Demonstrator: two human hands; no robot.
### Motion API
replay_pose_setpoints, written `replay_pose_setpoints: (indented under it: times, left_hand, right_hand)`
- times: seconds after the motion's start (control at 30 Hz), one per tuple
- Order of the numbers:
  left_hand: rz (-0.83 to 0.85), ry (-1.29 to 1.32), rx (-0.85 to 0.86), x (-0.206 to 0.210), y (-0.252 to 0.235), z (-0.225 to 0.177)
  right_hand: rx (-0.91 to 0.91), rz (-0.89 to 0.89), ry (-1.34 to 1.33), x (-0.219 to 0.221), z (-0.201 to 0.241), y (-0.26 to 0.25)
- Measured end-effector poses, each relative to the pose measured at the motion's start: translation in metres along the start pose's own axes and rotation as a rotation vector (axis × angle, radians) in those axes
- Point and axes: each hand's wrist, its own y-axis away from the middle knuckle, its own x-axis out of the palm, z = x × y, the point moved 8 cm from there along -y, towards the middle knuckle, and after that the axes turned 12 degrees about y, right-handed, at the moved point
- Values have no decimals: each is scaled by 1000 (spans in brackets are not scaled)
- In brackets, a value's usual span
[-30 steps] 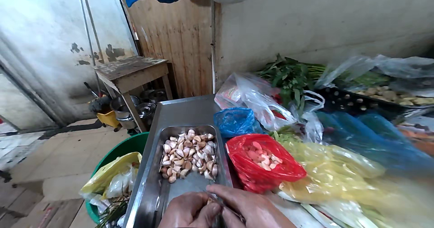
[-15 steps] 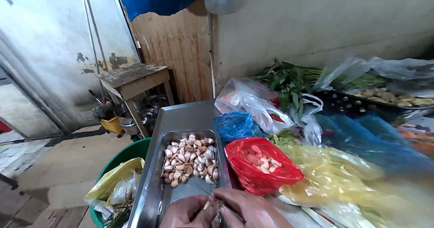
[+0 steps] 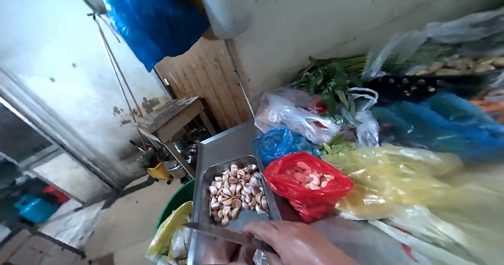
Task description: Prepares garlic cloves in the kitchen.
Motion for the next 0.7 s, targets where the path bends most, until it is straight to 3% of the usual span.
replay_pose_setpoints:
  times: [0.33, 0.47, 0.6, 0.7]
  left_hand:
    - [61, 147, -183, 5, 3, 11]
    - [17, 94, -177, 1, 1, 18]
    - [28, -7, -144, 6, -2, 13]
    - [31, 32, -130, 9, -4, 11]
  right_hand:
    - [56, 74, -43, -2, -13, -7]
    - [69, -25, -15, -13, -22, -6]
    - [106, 130, -71, -5, -22, -8]
    - [45, 136, -64, 4, -17, -8]
